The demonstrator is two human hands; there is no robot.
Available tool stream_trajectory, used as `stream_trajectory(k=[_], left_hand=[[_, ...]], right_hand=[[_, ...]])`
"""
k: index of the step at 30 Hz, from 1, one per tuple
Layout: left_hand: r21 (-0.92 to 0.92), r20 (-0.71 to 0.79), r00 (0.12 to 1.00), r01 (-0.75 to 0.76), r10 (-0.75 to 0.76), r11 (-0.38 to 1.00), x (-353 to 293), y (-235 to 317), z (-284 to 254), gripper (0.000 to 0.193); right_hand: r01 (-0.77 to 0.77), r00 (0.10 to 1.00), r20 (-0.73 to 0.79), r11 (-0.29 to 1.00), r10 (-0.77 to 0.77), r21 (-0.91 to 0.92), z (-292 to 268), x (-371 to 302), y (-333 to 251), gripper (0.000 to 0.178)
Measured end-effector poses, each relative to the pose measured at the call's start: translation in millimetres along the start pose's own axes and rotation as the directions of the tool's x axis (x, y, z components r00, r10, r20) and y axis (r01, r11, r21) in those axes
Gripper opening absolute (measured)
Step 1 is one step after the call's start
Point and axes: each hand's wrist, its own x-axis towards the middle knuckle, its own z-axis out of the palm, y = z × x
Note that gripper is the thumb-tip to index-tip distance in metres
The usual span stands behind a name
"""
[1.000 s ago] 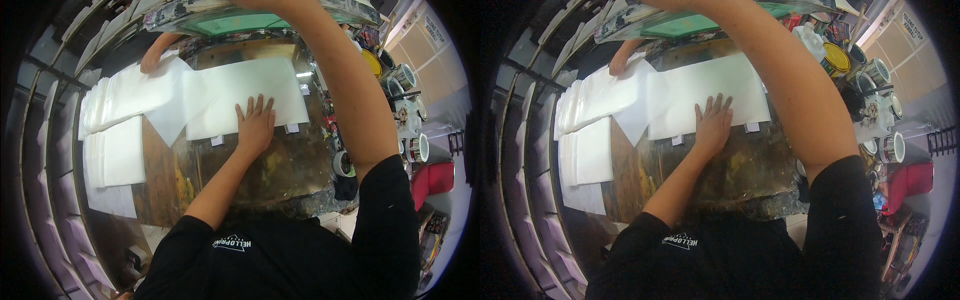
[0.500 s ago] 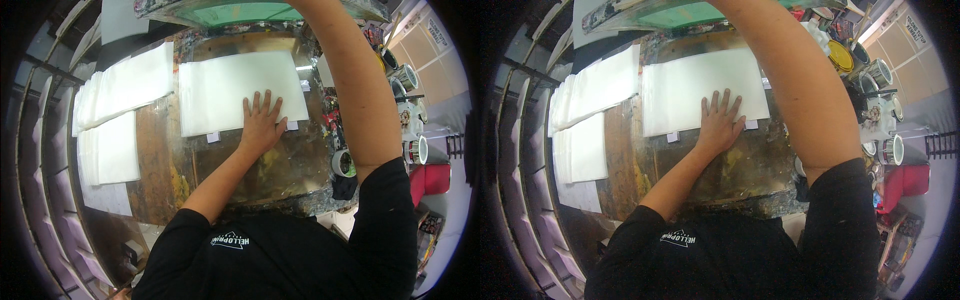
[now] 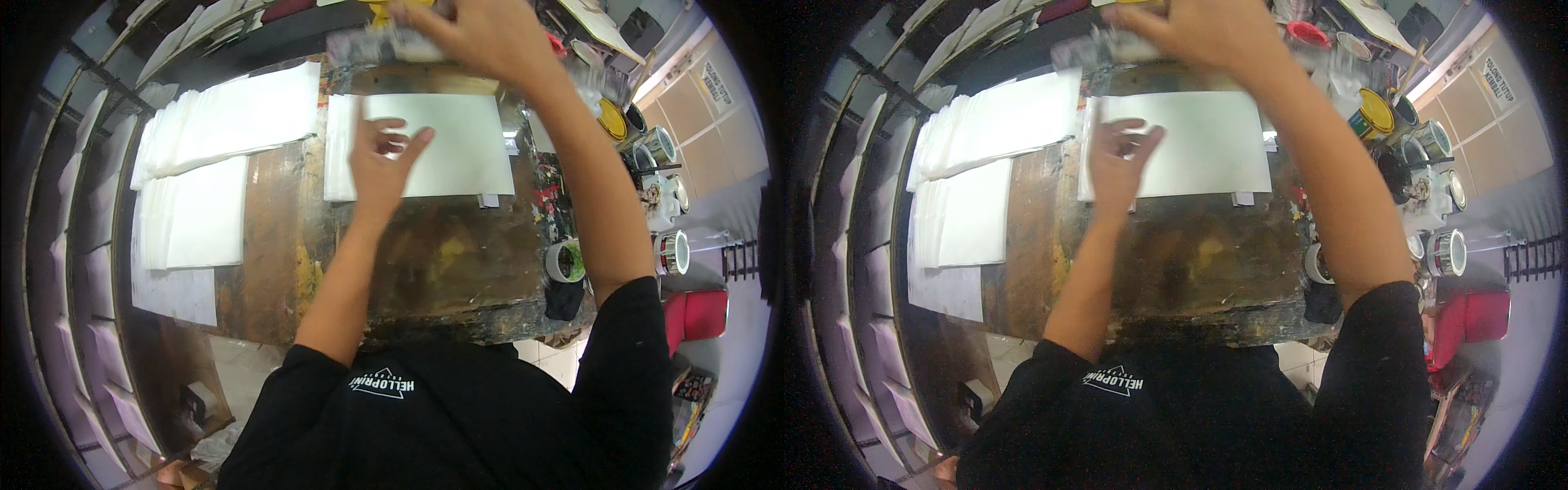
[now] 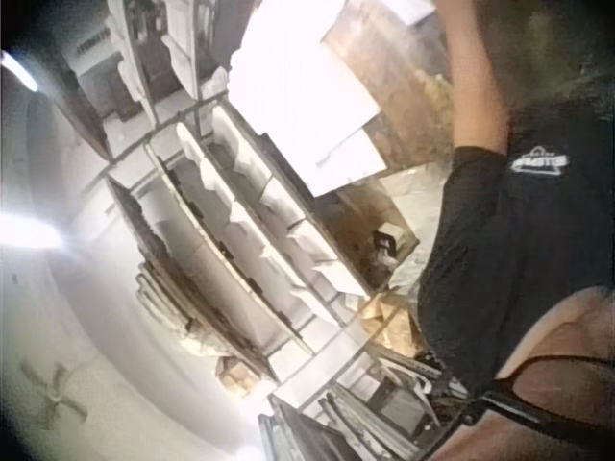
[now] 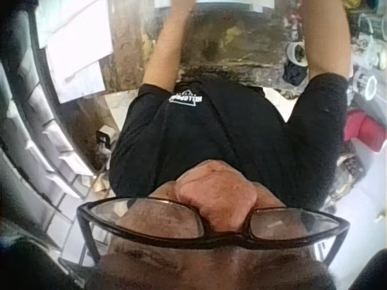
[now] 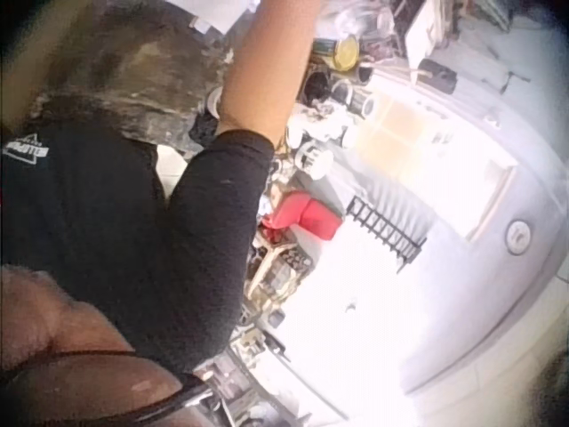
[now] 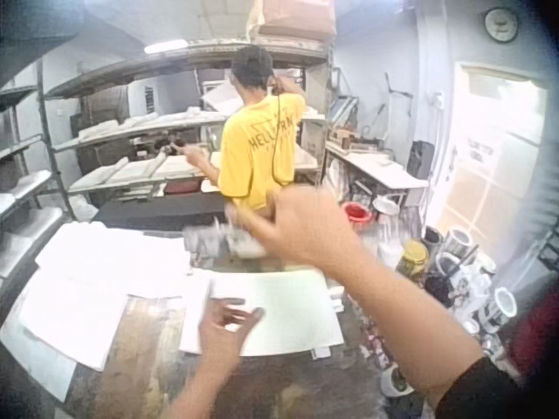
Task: The person repeatedly places white sheets under a screen-printing frame, pulls a squeegee across the screen to transfer ink, and removes the printed sheets. A coworker in a yellow shirt assists by stacking the finished prints.
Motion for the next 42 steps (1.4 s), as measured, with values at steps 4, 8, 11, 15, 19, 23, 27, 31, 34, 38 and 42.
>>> stream_trajectory(k=[4,8,11,15,19,23,27,31,34,38,42], left_hand=[[-0.063,0.161,0.984,0.083,-0.072,0.995,-7,31,-50,0.105],[0.335,0.063,0.997,0.025,-0.049,0.942,-63,-30,-55,0.117],[0.732,0.138,0.990,-0.085,-0.025,0.676,-77,-58,-61,0.127],[0.717,0.141,0.987,-0.153,0.074,0.680,-82,-77,-60,0.127],[0.720,0.151,0.987,-0.148,0.054,0.678,-84,-80,-61,0.123],[0.712,0.147,0.986,-0.164,0.083,0.683,-83,-76,-63,0.124],[0.702,0.166,0.981,-0.189,0.100,0.687,-77,-69,-63,0.125],[0.653,0.146,0.988,-0.129,0.043,0.746,-82,-63,-63,0.128],[0.611,0.145,0.989,-0.121,0.040,0.782,-83,-64,-63,0.127],[0.608,0.145,0.984,-0.167,0.098,0.776,-84,-67,-62,0.121],[0.595,0.146,0.987,-0.140,0.066,0.791,-83,-60,-62,0.117]], right_hand=[[0.183,0.982,-0.030,0.976,-0.188,-0.114,97,-56,42,0.059],[0.188,0.970,0.174,0.978,-0.171,-0.086,141,-116,39,0.033],[0.113,0.979,0.171,0.994,-0.109,-0.013,173,-152,38,0.034],[0.073,0.987,0.148,0.996,-0.064,-0.053,200,-174,29,0.042],[0.082,0.992,0.103,0.986,-0.068,-0.142,224,-141,42,0.039],[0.048,0.995,0.096,0.980,-0.030,-0.194,250,-46,80,0.032],[0.003,0.973,0.227,0.986,0.035,-0.166,256,52,129,0.031],[0.027,0.958,0.287,0.996,-0.002,-0.084,249,109,152,0.034],[0.026,0.986,0.164,0.977,0.010,-0.211,270,90,154,0.032],[0.056,0.996,0.077,0.976,-0.041,-0.210,258,22,126,0.026],[0.097,0.985,0.159,0.980,-0.069,-0.174,213,-72,75,0.030]])
